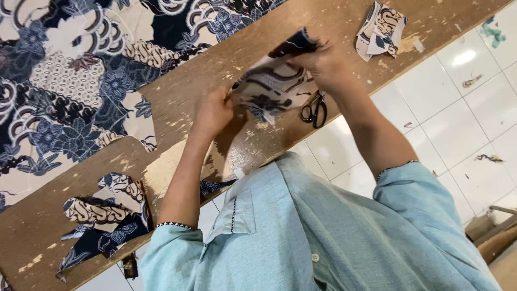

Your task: The person uses shears to cut patterned fabric on a wooden table, following a paper template. They cut multiple pieces, fold them, and stack them on the table.

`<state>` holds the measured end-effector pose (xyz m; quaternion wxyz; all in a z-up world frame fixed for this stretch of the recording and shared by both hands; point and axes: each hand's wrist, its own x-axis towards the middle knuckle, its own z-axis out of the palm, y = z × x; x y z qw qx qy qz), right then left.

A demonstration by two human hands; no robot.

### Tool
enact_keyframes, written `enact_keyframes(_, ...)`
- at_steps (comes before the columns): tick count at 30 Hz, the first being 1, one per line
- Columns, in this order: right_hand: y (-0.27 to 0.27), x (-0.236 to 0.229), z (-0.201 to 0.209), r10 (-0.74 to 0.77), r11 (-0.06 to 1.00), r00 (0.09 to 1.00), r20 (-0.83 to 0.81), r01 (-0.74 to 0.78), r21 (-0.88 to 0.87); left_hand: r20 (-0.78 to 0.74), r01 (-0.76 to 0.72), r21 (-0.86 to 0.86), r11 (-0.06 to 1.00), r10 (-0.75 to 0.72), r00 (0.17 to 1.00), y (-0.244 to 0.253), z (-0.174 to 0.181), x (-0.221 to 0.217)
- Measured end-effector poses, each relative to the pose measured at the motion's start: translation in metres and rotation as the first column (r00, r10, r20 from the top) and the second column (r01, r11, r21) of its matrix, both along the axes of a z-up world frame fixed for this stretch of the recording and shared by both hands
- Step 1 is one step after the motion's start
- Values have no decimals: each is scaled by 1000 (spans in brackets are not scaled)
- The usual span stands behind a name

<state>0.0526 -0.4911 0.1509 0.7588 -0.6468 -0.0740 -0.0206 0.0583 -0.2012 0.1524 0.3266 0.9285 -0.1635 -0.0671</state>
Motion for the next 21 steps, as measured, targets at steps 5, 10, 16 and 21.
enact_keyframes(5,-7,-13,15,158,964,859,487,-29,-263,670,-63,-5,998,50,741,42,-16,21)
enact_keyframes(10,31,-49,-29,365,816,733,574,46,-577,626,-218,40,975,146,766,83,-46,-4)
enact_keyframes(16,96,-104,-123,317,577,926,207,-15,-817,341,-300,53,952,265,902,110,-120,-34)
enact_keyframes(21,101,-117,-148,321,604,947,16,-191,-774,103,-437,-214,874,465,879,122,-156,-39)
